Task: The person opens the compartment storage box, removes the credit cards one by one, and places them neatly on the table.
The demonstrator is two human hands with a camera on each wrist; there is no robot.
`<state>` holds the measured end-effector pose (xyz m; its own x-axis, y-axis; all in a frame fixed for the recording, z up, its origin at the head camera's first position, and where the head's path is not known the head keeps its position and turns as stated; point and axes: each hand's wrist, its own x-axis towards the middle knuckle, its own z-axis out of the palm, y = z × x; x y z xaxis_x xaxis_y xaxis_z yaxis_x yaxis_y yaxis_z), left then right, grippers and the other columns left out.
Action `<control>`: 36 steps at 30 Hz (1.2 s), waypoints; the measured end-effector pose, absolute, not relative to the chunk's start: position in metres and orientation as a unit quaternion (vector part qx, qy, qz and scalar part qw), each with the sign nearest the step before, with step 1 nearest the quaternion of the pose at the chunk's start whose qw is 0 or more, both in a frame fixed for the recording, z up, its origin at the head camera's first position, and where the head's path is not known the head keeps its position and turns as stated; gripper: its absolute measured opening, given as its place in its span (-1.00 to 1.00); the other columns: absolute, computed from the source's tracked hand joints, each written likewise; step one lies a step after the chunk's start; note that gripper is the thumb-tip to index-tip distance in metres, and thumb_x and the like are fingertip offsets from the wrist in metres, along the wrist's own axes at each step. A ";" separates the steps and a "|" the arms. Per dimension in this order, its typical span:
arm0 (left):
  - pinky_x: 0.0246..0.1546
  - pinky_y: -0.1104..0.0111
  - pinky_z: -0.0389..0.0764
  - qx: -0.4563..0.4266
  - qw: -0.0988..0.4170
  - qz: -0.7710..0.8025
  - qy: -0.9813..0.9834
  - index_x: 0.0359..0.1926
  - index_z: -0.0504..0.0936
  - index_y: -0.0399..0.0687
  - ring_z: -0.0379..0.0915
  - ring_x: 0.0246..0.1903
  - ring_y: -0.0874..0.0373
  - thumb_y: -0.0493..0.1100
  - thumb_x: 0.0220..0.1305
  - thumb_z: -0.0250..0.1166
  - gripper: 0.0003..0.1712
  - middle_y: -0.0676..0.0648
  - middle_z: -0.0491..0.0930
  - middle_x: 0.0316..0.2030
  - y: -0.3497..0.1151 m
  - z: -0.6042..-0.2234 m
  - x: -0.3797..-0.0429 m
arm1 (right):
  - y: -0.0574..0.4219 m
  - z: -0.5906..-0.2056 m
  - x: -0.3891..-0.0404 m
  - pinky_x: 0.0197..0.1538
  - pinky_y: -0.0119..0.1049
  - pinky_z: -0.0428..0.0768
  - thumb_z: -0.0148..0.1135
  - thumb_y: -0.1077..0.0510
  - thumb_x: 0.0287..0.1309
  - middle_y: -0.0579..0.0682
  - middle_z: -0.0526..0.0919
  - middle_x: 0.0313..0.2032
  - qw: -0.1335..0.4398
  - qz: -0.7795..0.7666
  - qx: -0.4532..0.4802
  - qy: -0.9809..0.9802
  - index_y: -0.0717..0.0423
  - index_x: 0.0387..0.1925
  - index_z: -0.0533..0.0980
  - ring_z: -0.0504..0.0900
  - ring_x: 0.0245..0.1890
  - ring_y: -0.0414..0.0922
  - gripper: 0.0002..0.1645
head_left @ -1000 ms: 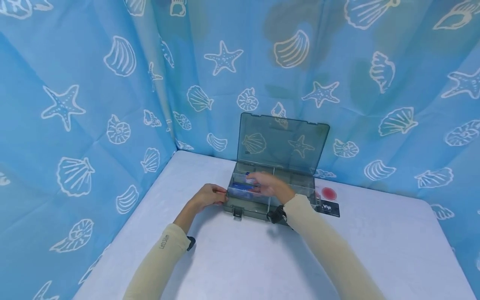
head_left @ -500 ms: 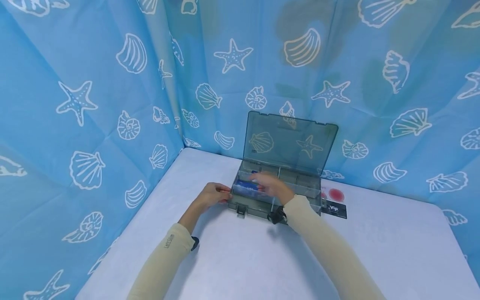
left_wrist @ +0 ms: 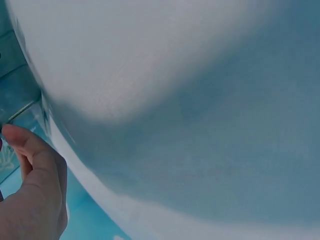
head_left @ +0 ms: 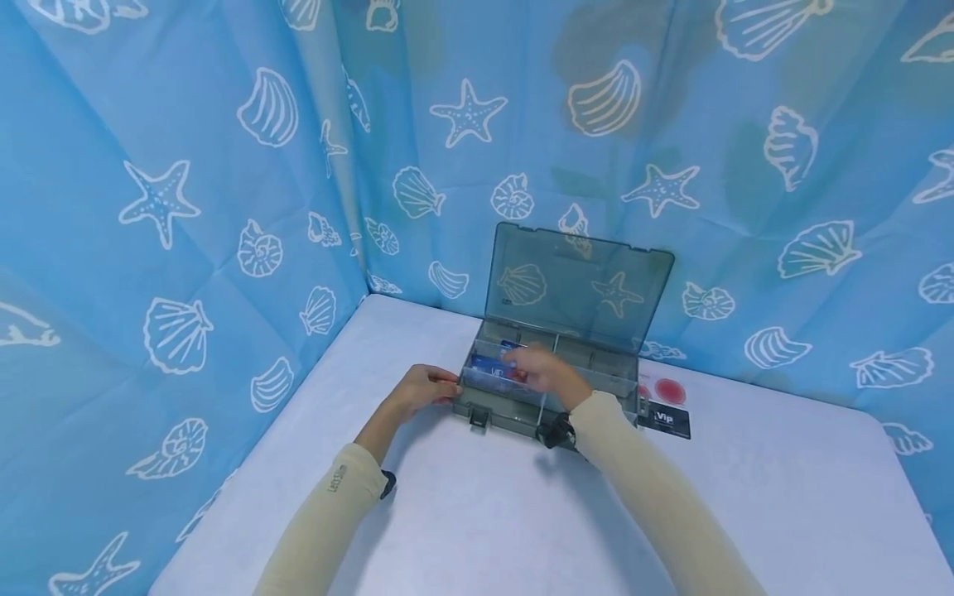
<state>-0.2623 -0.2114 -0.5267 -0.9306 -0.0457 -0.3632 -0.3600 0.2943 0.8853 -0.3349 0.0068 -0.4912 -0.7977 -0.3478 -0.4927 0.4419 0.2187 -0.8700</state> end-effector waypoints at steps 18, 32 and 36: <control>-0.15 0.29 0.64 -0.115 0.144 0.589 0.787 -0.03 0.64 -0.18 0.60 -0.24 0.06 -0.19 0.19 0.41 -0.67 -0.13 0.62 -0.17 -0.214 -0.530 -0.264 | 0.019 -0.501 -0.325 -0.24 -0.26 0.67 0.29 0.36 0.17 0.15 0.71 -0.23 0.098 -0.496 -0.122 0.854 0.26 -0.15 0.67 0.69 -0.31 -0.07 -0.81; -0.12 0.27 0.64 -0.110 0.140 0.584 0.792 -0.04 0.64 -0.16 0.59 -0.22 0.07 -0.15 0.16 0.43 -0.65 -0.12 0.61 -0.14 -0.211 -0.532 -0.263 | 0.070 -0.482 -0.325 -0.12 -0.09 0.68 0.35 0.16 0.20 0.18 0.68 -0.10 0.109 -0.594 -0.104 0.790 0.21 -0.03 0.63 0.70 -0.17 0.00 -0.68; -0.10 0.26 0.63 -0.106 0.138 0.586 0.792 -0.04 0.63 -0.17 0.59 -0.20 0.07 -0.15 0.17 0.43 -0.65 -0.13 0.61 -0.13 -0.214 -0.531 -0.260 | 0.107 -0.477 -0.317 -0.04 -0.04 0.64 0.31 0.12 0.24 0.24 0.61 0.01 0.119 -0.627 -0.081 0.766 0.26 0.09 0.55 0.68 -0.09 0.03 -0.56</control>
